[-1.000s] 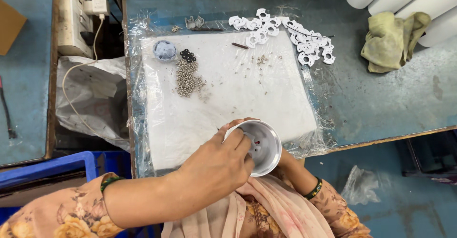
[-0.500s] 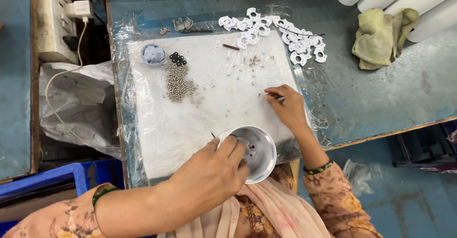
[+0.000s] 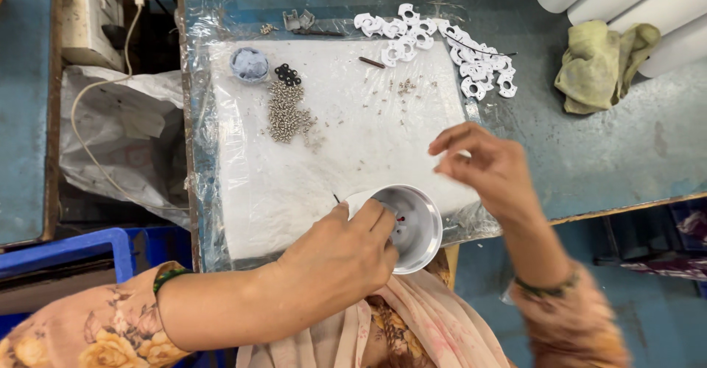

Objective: The person assembles a small LED light fixture by placing a white plastic mount and an LED module into a cylindrical housing, then securing them with screws using a power drill. The person also handles wires and small metal fasteners during the process.

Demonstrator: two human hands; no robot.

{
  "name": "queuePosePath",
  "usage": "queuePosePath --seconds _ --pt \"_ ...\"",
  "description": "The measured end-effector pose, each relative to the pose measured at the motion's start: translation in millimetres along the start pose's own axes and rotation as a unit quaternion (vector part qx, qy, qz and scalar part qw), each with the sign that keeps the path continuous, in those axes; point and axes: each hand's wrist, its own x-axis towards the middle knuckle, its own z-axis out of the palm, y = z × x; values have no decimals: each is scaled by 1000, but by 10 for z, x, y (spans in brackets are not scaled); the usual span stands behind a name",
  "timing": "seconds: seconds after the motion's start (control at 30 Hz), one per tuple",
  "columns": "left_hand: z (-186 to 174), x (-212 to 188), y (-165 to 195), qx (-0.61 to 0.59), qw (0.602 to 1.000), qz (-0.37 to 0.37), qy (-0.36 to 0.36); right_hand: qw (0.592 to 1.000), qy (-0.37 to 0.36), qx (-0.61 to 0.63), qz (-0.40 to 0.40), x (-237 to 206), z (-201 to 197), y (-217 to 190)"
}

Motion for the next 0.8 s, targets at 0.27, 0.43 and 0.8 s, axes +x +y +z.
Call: queuePosePath --seconds 0.27,0.43,0.8 --pt "48 -50 32 5 1000 -12 2 845 -270 -462 10 29 509 -798" --pt "75 -128 24 13 1000 -17 13 798 -298 -517 88 140 793 -796" --pt "154 -234 12 11 999 -13 34 787 -295 -530 109 112 925 -792"
